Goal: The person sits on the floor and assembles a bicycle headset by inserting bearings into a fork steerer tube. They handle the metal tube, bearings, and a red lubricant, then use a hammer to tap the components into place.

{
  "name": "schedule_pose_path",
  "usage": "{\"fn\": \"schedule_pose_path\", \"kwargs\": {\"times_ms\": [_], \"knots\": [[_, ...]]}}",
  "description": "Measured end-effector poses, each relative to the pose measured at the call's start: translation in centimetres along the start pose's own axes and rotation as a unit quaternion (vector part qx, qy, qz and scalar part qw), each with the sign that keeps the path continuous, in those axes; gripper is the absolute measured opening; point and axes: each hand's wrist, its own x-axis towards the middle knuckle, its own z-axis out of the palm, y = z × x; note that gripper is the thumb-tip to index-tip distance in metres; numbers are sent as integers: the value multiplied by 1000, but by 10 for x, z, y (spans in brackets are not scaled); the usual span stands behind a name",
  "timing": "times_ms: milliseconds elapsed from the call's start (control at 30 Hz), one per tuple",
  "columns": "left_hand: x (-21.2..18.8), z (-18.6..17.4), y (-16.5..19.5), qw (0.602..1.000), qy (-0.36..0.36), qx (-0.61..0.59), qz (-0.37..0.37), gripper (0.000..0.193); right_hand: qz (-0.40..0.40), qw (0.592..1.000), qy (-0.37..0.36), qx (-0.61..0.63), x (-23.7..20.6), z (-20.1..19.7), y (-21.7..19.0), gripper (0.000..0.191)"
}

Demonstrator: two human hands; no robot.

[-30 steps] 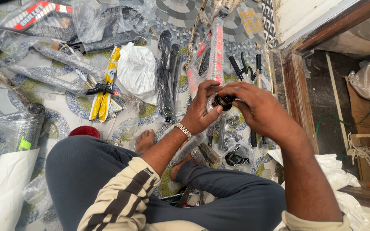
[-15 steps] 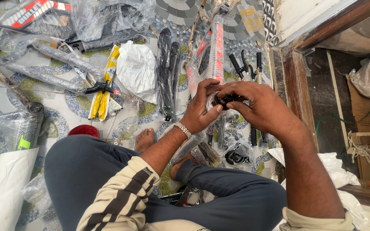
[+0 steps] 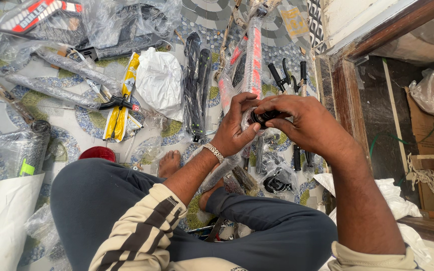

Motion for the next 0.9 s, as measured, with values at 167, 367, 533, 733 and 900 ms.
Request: {"fn": "schedule_pose_path", "kwargs": {"times_ms": [167,367,533,733,900], "knots": [[0,0,0,1000,5,6,0,70,-42,999,10,-10,0,0,2,33],[-1,0,2,1000,6,-5,-5,71,-56,998,3,-27,-1,2,4,29],[0,0,3,1000,9,-2,-5,71,-41,999,6,0,-2,1,4,32],[0,0,5,1000,6,-10,0,69,7,1000,-11,-12,0,0,3,32],[1,0,8,1000,2,-12,4,69,21,1000,-19,-13,1,1,5,32]]}}
